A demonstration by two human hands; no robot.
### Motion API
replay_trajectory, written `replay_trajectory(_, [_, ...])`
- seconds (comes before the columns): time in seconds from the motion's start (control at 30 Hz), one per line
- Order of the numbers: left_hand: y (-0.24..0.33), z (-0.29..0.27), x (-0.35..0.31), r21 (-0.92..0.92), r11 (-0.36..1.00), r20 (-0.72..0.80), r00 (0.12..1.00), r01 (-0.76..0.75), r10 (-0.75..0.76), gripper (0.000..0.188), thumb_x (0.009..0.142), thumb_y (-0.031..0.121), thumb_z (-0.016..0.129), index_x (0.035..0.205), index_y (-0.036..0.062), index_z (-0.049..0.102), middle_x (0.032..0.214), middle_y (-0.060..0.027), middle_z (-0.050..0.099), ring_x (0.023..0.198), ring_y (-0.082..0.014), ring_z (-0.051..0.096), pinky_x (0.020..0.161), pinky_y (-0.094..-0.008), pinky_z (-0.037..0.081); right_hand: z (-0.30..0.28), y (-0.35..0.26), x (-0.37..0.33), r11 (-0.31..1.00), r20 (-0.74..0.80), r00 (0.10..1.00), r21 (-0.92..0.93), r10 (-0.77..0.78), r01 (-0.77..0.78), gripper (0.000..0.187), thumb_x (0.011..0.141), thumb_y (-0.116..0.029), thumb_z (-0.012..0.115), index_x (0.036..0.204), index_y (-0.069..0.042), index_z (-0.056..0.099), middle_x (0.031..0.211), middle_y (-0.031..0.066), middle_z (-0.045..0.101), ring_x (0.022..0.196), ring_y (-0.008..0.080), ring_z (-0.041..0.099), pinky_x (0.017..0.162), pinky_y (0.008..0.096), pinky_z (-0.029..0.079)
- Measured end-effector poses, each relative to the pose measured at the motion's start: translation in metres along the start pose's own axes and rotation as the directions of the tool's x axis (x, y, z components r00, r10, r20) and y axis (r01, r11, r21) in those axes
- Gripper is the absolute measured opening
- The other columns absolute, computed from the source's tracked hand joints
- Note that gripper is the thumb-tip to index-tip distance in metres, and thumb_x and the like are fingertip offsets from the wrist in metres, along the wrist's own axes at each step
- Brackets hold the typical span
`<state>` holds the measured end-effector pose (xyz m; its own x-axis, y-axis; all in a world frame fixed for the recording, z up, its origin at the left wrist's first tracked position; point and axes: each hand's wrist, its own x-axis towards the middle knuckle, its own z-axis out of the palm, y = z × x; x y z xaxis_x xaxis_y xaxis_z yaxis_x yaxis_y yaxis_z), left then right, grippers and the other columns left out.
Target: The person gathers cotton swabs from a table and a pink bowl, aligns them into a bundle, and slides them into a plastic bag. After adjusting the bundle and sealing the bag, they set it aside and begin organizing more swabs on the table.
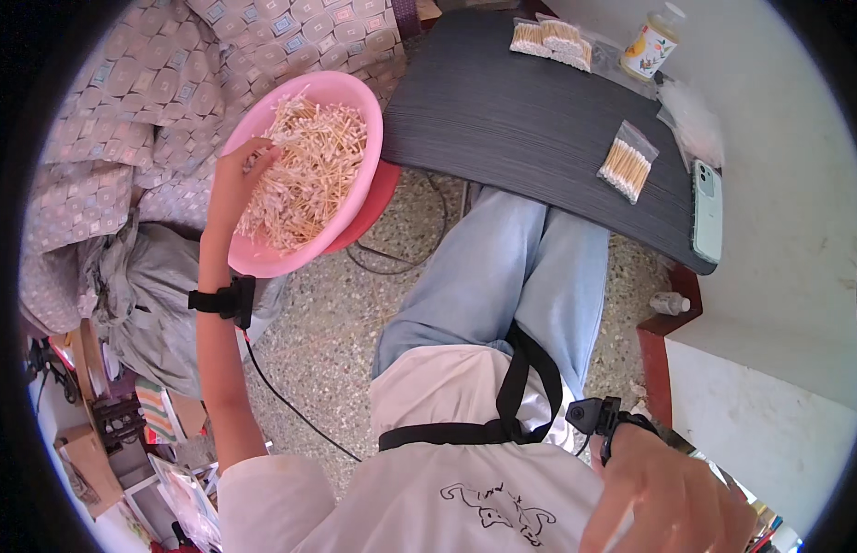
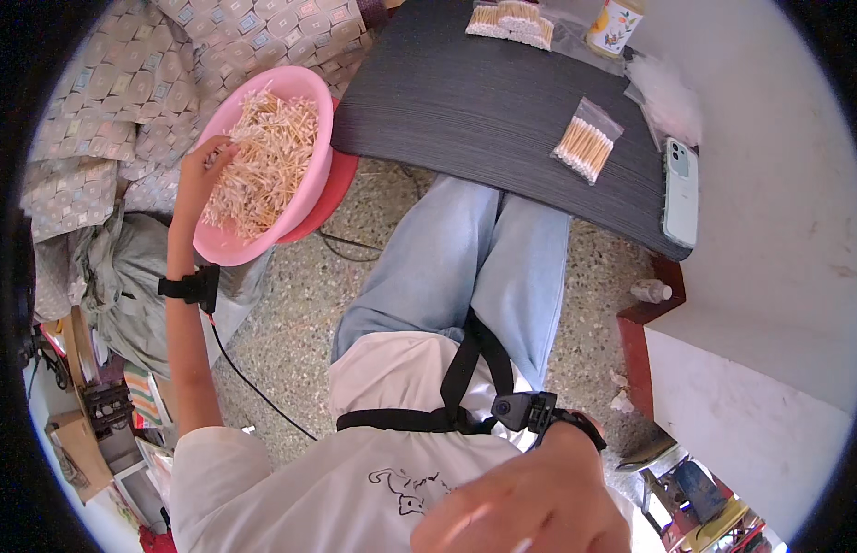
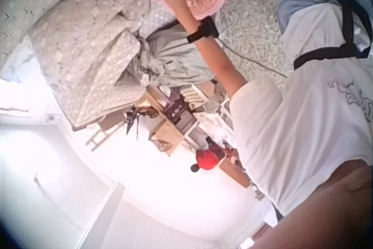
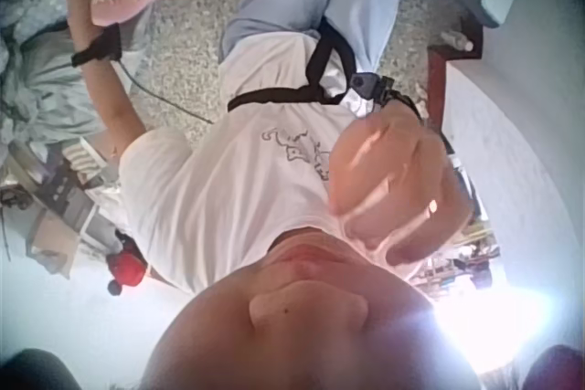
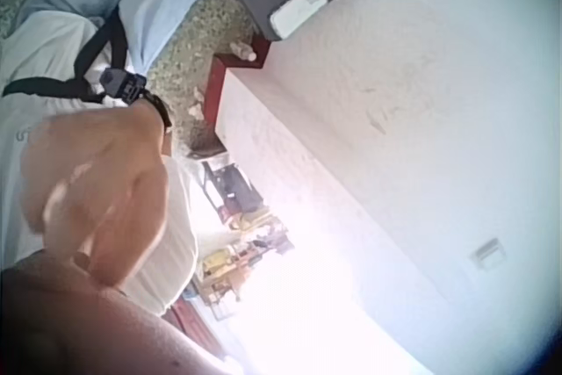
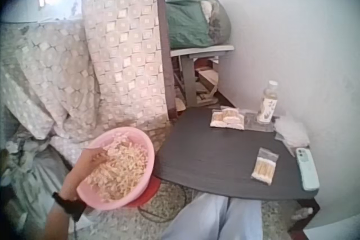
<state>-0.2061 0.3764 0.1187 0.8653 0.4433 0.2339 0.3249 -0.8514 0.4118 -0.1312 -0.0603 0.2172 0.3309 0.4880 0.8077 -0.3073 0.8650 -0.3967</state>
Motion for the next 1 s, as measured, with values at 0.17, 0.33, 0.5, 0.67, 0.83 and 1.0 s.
replay_trajectory(0.17, [-0.001, -0.014, 0.003, 0.007, 0.998, -0.12, 0.99, 0.069, -0.068, 0.026, 0.086, 0.023, 0.065, 0.099, -0.0002, 0.064, 0.081, -0.0146, 0.064, 0.07, -0.0163, 0.056, 0.069, -0.0297, 0.045, -0.032, 0.011, -0.022, 0.977, -0.097, 0.994, -0.203, 0.051, -0.069, 0.012, 0.075, -0.005, 0.068, 0.085, -0.005, 0.061, 0.085, 0.0138, 0.062, 0.069, 0.0242, 0.057, 0.057, 0.0371, 0.046])
replay_trajectory(0.33, [0.025, -0.014, 0.014, 0.036, 0.998, -0.222, 0.974, 0.047, -0.038, 0.033, 0.086, 0.026, 0.065, 0.104, -0.0011, 0.064, 0.09, -0.0153, 0.067, 0.079, -0.018, 0.062, 0.073, -0.0289, 0.047, -0.056, 0.016, -0.04, 0.881, -0.395, 0.908, -0.368, 0.141, -0.297, 0.021, 0.075, 0.008, 0.063, 0.09, -0.004, 0.055, 0.083, 0.0105, 0.058, 0.072, 0.0208, 0.055, 0.063, 0.0326, 0.044])
replay_trajectory(0.5, [0.067, 0.003, 0.048, -0.054, 0.999, -0.291, 0.956, 0.004, -0.019, 0.04, 0.083, 0.033, 0.068, 0.105, 0.0003, 0.065, 0.096, -0.0144, 0.068, 0.086, -0.0189, 0.064, 0.077, -0.0296, 0.047, -0.075, 0.02, -0.061, 0.748, -0.505, 0.822, -0.431, 0.263, -0.505, 0.02, 0.078, 0.011, 0.06, 0.09, -0.003, 0.054, 0.086, 0.0072, 0.057, 0.08, 0.0168, 0.054, 0.073, 0.0295, 0.042])
replay_trajectory(0.67, [0.136, 0.067, 0.094, -0.339, 0.913, -0.264, 0.954, -0.228, 0.14, 0.032, 0.086, 0.032, 0.065, 0.102, 0.0047, 0.066, 0.083, -0.0068, 0.067, 0.075, -0.012, 0.06, 0.07, -0.0271, 0.047, -0.086, 0.027, -0.08, 0.717, -0.581, 0.739, -0.349, 0.34, -0.604, 0.016, 0.081, 0.009, 0.059, 0.091, -0.002, 0.055, 0.089, 0.0046, 0.057, 0.085, 0.013, 0.053, 0.08, 0.0273, 0.041])
replay_trajectory(0.83, [0.202, 0.154, 0.113, -0.44, 0.845, -0.184, 0.952, -0.302, 0.245, 0.031, 0.086, 0.034, 0.064, 0.096, 0.005, 0.065, 0.078, -0.0128, 0.067, 0.067, -0.018, 0.063, 0.064, -0.0297, 0.047, -0.093, 0.026, -0.093, 0.681, -0.65, 0.672, -0.313, 0.355, -0.662, 0.016, 0.082, 0.008, 0.06, 0.093, -0.003, 0.056, 0.091, 0.0025, 0.056, 0.089, 0.0115, 0.052, 0.083, 0.0278, 0.04])
replay_trajectory(1.0, [0.196, 0.223, 0.128, -0.472, 0.826, -0.127, 0.951, -0.308, 0.282, 0.028, 0.091, 0.028, 0.058, 0.103, 0.0033, 0.062, 0.083, -0.0143, 0.066, 0.074, -0.0236, 0.065, 0.068, -0.0322, 0.05, -0.097, 0.019, -0.101, 0.631, -0.678, 0.63, -0.309, 0.379, -0.712, 0.013, 0.084, 0.004, 0.06, 0.094, -0.004, 0.056, 0.092, 0.0003, 0.056, 0.091, 0.0103, 0.052, 0.086, 0.0284, 0.041])
